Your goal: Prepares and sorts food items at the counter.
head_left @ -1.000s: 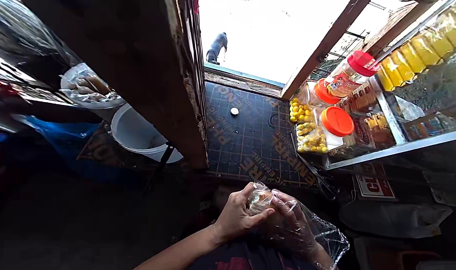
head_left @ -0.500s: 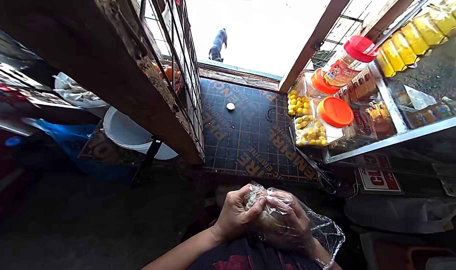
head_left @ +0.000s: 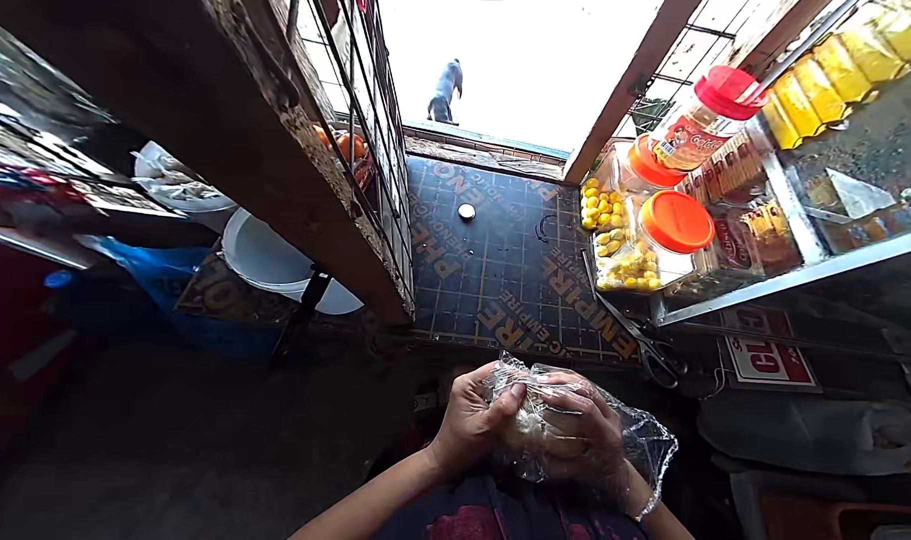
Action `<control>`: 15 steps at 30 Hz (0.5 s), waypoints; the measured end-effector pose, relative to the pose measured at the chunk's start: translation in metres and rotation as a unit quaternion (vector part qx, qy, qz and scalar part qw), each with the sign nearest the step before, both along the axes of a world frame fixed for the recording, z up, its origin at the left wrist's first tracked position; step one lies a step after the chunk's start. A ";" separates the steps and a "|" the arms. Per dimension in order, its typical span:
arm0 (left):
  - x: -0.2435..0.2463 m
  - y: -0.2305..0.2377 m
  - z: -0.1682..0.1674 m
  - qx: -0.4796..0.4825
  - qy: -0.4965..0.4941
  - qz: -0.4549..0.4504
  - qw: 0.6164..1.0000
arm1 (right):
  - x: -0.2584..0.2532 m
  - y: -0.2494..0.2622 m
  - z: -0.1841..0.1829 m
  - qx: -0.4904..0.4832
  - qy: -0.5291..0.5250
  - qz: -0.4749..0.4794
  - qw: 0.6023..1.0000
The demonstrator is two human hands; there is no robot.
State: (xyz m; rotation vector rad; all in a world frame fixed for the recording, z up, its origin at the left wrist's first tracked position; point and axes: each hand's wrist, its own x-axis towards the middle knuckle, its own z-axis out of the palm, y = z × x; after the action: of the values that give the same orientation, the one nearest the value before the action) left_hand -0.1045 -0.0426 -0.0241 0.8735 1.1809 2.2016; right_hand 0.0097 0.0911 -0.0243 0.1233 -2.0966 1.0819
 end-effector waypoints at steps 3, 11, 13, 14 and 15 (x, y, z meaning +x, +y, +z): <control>-0.001 0.000 0.003 -0.057 0.019 0.026 0.998 | 0.003 0.002 0.009 0.070 -0.056 -0.050 0.995; -0.001 0.000 0.005 -0.153 0.074 0.059 0.984 | 0.003 0.003 0.028 0.065 -0.181 -0.036 0.981; -0.001 0.000 0.002 -0.171 0.080 0.065 0.980 | 0.001 0.006 0.031 0.072 -0.207 -0.021 0.975; -0.002 0.000 0.001 -0.173 0.077 0.066 0.980 | 0.000 0.008 0.030 0.073 -0.212 -0.013 0.974; -0.002 0.000 0.000 -0.171 0.074 0.064 0.980 | -0.002 0.010 0.030 0.069 -0.213 -0.001 0.975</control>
State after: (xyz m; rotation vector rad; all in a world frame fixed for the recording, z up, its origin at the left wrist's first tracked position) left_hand -0.1067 -0.0426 -0.0245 0.8438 1.6687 1.9697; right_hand 0.0078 0.1011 0.0056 -0.0509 -2.5556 1.0273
